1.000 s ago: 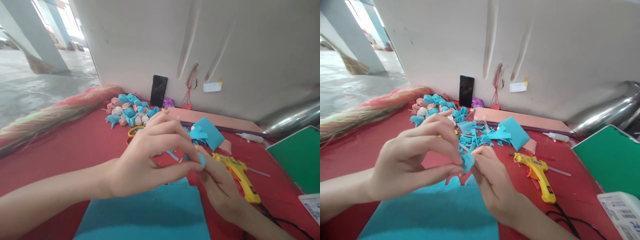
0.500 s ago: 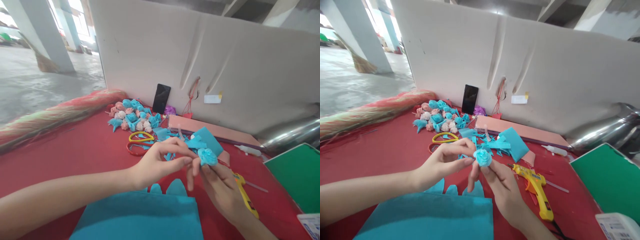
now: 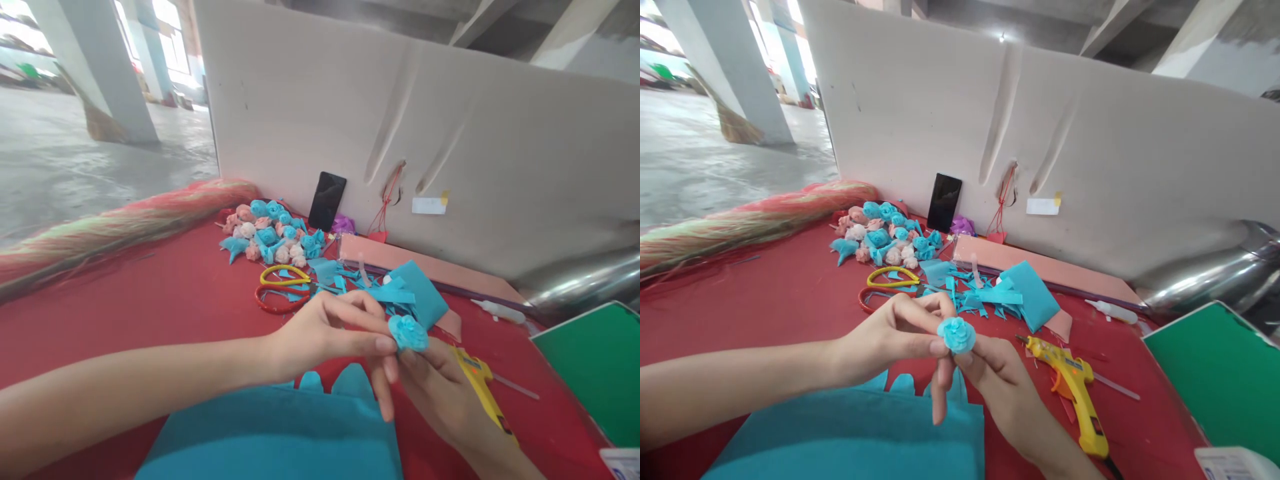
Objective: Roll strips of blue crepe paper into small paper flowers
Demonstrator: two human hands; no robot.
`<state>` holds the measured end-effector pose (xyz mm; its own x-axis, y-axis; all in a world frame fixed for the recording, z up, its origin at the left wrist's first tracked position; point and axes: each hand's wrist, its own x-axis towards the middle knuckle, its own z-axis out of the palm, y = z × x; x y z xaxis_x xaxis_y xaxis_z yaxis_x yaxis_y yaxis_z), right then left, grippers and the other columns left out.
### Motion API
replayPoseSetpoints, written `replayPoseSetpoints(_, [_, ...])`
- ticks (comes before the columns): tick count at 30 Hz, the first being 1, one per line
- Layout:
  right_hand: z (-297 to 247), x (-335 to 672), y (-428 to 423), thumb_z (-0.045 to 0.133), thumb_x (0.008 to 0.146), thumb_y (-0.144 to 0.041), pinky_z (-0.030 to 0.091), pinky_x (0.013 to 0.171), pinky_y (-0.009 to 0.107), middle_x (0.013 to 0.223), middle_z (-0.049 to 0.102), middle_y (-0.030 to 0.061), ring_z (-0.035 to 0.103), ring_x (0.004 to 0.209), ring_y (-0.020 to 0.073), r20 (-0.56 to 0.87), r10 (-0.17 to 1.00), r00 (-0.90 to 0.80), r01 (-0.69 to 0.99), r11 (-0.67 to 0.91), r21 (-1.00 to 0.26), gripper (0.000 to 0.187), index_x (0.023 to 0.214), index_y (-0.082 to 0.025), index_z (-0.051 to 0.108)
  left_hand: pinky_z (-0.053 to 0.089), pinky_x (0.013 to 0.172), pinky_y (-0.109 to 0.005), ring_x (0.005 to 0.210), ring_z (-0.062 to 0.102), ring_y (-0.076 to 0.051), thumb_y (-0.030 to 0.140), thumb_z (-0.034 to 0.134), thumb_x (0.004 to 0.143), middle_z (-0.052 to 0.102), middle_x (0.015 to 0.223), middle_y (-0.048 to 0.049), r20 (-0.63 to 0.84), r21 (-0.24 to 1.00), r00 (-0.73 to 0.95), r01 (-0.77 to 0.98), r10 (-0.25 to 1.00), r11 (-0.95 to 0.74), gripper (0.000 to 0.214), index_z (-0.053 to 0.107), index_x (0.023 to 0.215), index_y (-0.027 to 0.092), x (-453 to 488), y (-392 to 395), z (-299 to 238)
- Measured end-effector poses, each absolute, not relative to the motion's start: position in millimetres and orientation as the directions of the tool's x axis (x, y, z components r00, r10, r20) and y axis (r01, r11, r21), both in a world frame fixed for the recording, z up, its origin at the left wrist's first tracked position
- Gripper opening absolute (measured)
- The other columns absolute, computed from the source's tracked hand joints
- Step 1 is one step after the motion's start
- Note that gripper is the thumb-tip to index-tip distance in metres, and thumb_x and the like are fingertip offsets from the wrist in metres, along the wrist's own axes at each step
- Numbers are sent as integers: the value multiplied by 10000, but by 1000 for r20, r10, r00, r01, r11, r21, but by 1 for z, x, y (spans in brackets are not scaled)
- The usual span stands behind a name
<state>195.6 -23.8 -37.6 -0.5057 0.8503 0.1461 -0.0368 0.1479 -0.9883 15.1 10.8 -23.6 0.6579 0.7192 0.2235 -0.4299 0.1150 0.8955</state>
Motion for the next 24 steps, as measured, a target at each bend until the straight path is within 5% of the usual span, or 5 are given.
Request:
replayPoseSetpoints(7, [-33, 188, -21, 555, 930, -441, 518, 694, 323, 508, 620, -43, 612, 524, 139, 187, 813, -551, -240, 60, -969, 301, 730, -240, 658, 499, 628, -274, 617, 606, -121, 195, 763, 733, 617, 684, 3, 147, 897, 673, -399, 725, 189, 28, 785, 720, 207, 16, 10, -23])
replayPoseSetpoints(15, [-32, 187, -19, 593, 909, -433, 491, 590, 264, 447, 596, -37, 575, 498, 130, 181, 810, -558, -242, 50, -969, 306, 700, -241, 707, 501, 751, -256, 823, 579, -153, 225, 767, 760, 621, 660, -11, 150, 896, 664, -404, 733, 183, 36, 785, 732, 211, 18, 7, -25])
replayPoseSetpoints(24, [-37, 185, -21, 582, 893, -503, 535, 623, 321, 593, 731, 41, 633, 592, 178, 166, 851, -498, -166, 95, -982, 342, 823, -239, 788, 546, 600, -262, 460, 567, -47, 257, 776, 765, 517, 737, 33, 159, 876, 678, -432, 718, 214, 56, 782, 748, 205, 17, 5, -28])
